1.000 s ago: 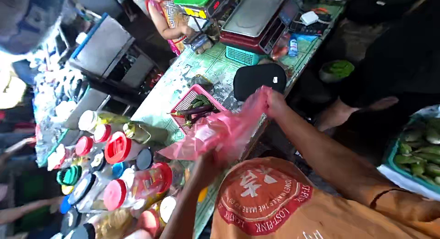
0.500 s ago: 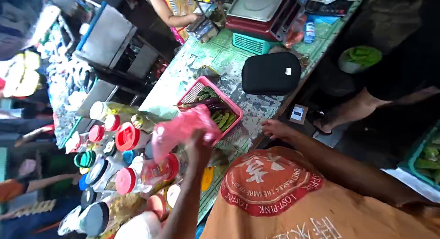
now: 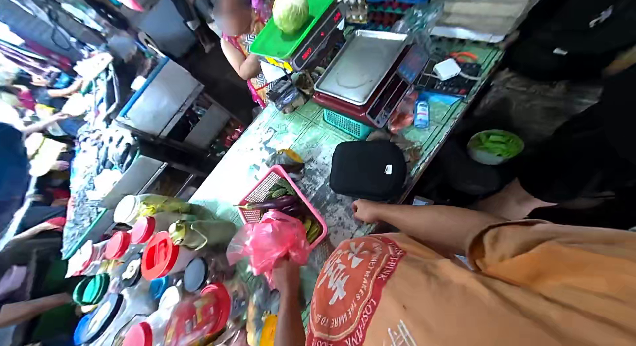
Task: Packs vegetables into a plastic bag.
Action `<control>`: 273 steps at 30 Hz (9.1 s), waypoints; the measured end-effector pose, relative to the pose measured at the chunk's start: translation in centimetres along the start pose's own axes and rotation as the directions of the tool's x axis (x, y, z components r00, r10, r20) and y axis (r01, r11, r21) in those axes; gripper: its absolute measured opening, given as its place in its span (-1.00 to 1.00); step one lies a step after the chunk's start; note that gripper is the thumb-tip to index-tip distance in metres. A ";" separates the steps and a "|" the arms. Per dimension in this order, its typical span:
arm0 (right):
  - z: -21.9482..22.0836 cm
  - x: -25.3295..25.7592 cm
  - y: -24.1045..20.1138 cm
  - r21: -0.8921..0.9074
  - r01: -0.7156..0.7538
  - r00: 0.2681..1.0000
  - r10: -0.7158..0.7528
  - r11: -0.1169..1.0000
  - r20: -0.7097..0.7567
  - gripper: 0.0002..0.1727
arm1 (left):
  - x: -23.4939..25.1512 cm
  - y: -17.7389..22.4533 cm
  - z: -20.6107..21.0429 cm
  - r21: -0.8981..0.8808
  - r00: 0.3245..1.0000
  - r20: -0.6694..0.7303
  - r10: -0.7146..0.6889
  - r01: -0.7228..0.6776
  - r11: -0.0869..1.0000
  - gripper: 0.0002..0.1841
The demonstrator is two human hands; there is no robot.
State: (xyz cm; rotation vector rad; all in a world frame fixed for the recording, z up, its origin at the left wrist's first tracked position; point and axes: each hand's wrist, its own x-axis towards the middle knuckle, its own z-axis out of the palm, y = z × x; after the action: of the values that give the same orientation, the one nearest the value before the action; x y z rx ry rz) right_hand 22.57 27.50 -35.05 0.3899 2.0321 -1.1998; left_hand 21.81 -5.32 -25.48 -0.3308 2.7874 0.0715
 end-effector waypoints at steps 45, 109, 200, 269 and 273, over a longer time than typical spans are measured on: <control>-10.4 1.7 -6.1 -0.684 0.124 0.754 -0.516 0.719 -0.406 -0.11 | 0.6 2.2 -1.5 0.159 0.970 0.182 -0.163 0.135 0.978 -0.58; 2.2 -3.1 -13.3 -0.710 0.685 0.711 -0.358 0.161 0.605 -0.65 | -4.6 3.2 2.4 -0.038 0.997 -0.049 -0.055 0.053 0.998 -0.68; 2.8 -10.8 4.8 -0.393 0.361 0.760 -0.511 0.846 -0.402 -0.07 | -3.6 1.9 1.9 0.123 0.990 0.027 0.137 -0.139 0.983 -0.63; -1.2 -0.4 0.2 -0.404 0.304 0.952 -0.255 0.863 0.171 -0.54 | 0.0 1.4 1.3 0.138 0.996 0.046 0.077 -0.083 0.987 -0.66; -1.5 -0.1 -0.8 -0.422 0.272 0.957 -0.197 0.865 0.213 -0.53 | 0.3 1.4 1.1 0.144 0.996 0.065 0.066 -0.075 0.987 -0.65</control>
State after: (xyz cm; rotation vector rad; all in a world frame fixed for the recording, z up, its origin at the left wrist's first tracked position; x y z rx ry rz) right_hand 21.53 28.36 -34.09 -0.1847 2.1717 -0.8231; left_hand 21.56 -3.98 -26.61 -0.1905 2.7248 -0.1050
